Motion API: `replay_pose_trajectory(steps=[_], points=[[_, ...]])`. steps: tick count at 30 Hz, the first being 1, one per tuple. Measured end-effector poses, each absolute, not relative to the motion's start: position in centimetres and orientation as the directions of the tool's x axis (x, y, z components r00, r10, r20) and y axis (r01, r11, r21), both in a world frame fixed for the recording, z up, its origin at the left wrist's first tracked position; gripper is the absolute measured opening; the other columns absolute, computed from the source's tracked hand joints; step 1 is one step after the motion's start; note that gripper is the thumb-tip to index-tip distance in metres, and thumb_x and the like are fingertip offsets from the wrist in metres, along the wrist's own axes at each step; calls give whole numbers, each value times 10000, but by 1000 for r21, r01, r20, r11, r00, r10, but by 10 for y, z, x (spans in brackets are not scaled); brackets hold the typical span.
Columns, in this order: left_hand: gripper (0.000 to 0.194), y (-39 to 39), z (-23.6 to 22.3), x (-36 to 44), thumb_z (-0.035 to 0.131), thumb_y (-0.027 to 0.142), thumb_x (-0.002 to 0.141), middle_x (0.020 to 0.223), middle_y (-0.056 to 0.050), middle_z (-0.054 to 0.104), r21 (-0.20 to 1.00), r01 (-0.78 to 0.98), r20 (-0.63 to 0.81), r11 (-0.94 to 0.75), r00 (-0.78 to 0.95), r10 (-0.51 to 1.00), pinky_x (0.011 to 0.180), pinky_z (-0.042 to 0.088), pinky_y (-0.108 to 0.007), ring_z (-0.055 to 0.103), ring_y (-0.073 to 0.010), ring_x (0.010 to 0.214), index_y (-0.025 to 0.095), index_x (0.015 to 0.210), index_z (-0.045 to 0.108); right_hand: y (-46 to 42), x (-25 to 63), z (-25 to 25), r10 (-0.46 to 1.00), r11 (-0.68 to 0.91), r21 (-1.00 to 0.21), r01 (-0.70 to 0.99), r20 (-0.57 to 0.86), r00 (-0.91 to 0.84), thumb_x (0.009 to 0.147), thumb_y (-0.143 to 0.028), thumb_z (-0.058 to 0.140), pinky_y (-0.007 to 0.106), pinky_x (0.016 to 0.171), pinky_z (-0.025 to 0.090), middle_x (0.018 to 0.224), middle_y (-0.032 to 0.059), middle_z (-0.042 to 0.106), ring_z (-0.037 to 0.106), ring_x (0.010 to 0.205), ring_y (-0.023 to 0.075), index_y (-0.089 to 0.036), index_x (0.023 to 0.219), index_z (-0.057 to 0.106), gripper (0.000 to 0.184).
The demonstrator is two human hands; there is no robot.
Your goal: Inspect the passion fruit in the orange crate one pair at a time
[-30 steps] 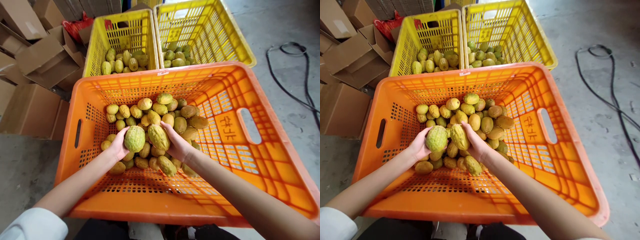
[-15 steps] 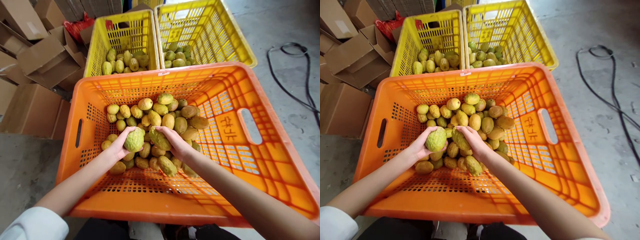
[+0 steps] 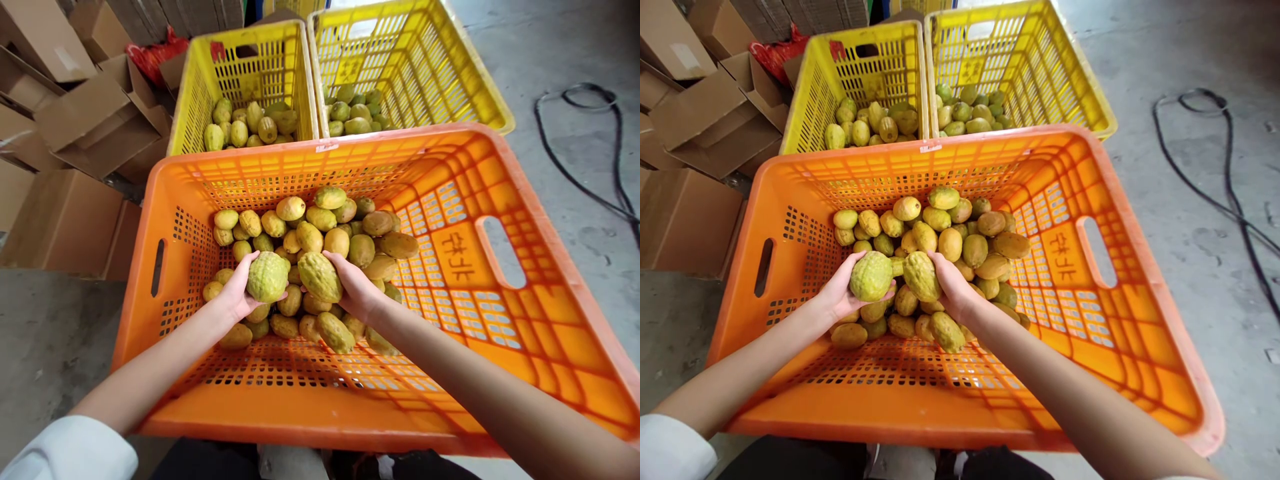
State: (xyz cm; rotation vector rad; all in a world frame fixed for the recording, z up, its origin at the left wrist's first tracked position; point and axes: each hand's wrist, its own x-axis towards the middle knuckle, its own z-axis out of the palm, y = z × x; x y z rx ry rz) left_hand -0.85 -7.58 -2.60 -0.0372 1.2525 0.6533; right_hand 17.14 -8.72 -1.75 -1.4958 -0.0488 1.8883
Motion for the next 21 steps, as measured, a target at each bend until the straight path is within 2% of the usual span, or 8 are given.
replay_pose_trajectory(steps=[3, 8, 12, 16, 21], points=[[272, -76, -27, -9, 491, 391, 944, 915, -124, 702, 292, -480, -896, 828, 167, 412, 678, 618, -456, 720, -273, 812, 156, 1034, 595, -87, 174, -19, 517, -753, -407, -516, -852, -81, 963, -254, 451, 300, 656, 589, 782, 56, 728, 691, 695, 183, -153, 996, 622, 201], [256, -75, -26, -9, 467, 381, 955, 910, -113, 700, 280, -470, -918, 837, 124, 377, 619, 616, -432, 721, -275, 779, 175, 1059, 578, -85, 184, -23, 426, -796, -249, -552, -878, -218, 967, -287, 378, 288, 537, 535, 743, 71, 699, 665, 632, 190, -150, 1004, 624, 284], [253, -76, -28, -10, 482, 394, 951, 930, -105, 695, 266, -459, -933, 848, 97, 346, 611, 615, -429, 714, -271, 788, 191, 1070, 573, -80, 194, -21, 496, -672, -248, -698, -850, -175, 951, -314, 378, 303, 566, 558, 782, 79, 698, 666, 660, 193, -167, 1006, 610, 280], [249, -76, -32, -9, 528, 400, 930, 985, -110, 683, 270, -474, -944, 838, 40, 327, 629, 615, -436, 701, -272, 836, 197, 1070, 567, -75, 201, -18, 565, -551, -274, -788, -818, -111, 919, -301, 384, 343, 554, 584, 790, 82, 685, 663, 658, 216, -178, 1092, 585, 292], [256, -77, -33, -7, 541, 402, 921, 1011, -120, 675, 245, -460, -955, 854, 36, 293, 628, 612, -417, 692, -265, 854, 189, 1060, 572, -78, 197, -20, 514, -477, -228, -849, -856, -59, 923, -273, 393, 397, 536, 611, 822, 90, 674, 667, 669, 230, -176, 1157, 556, 301]])
